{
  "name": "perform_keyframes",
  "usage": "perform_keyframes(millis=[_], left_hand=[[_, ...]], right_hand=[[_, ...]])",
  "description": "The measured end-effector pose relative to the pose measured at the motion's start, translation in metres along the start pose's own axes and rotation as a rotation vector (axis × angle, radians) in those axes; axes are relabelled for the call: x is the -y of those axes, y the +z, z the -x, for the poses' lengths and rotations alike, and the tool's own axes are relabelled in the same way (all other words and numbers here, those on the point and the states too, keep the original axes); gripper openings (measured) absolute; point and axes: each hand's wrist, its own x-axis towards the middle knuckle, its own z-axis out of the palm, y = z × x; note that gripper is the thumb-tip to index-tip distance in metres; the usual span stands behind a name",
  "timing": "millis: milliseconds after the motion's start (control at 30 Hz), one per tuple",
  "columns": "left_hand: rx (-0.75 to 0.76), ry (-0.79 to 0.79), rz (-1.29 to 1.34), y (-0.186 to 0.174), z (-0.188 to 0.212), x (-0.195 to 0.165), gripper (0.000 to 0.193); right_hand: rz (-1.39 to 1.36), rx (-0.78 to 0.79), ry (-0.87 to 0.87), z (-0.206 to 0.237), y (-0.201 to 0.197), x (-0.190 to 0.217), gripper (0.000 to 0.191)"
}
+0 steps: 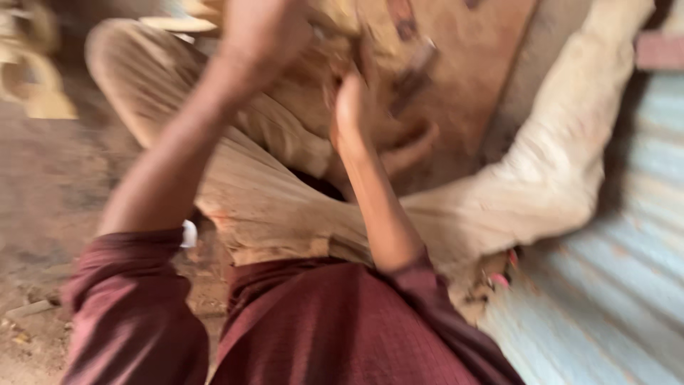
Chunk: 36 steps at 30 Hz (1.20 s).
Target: The person is carving a decorative wooden piece using a chisel and mallet. They repeatedly strike the chisel to shape the wood, occasionally pausing to inspect the progress and adjust their grip.
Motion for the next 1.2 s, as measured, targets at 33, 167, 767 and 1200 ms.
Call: perform_keyframes(millis=[33,167,767,1200], left_hand=[[-0.017,-0.004,-0.035,0.000,-0.002,-0.002,0.013],[-0.032,-0.029,-0.030,-0.004,-0.020,-0.005,0.017],[-0.131,-0.012,0.097,0.022,-0.051,0.000,0.009],[-0.105,0.006,-0.008,0.011,-0.027,-0.005,0.020]], right_hand=[[-0.016,-0.048,0.052,-0.002,-0.001,-0.002,0.070],[0.118,-0.152,-0.040,-0.015,-0.003,0.001,0.047],[0.773,0.198,-0.673,-0.037,-0.005,0.020,0.060],[1.406,-0.082,-0.670,0.006,0.006,0.036,0.031]])
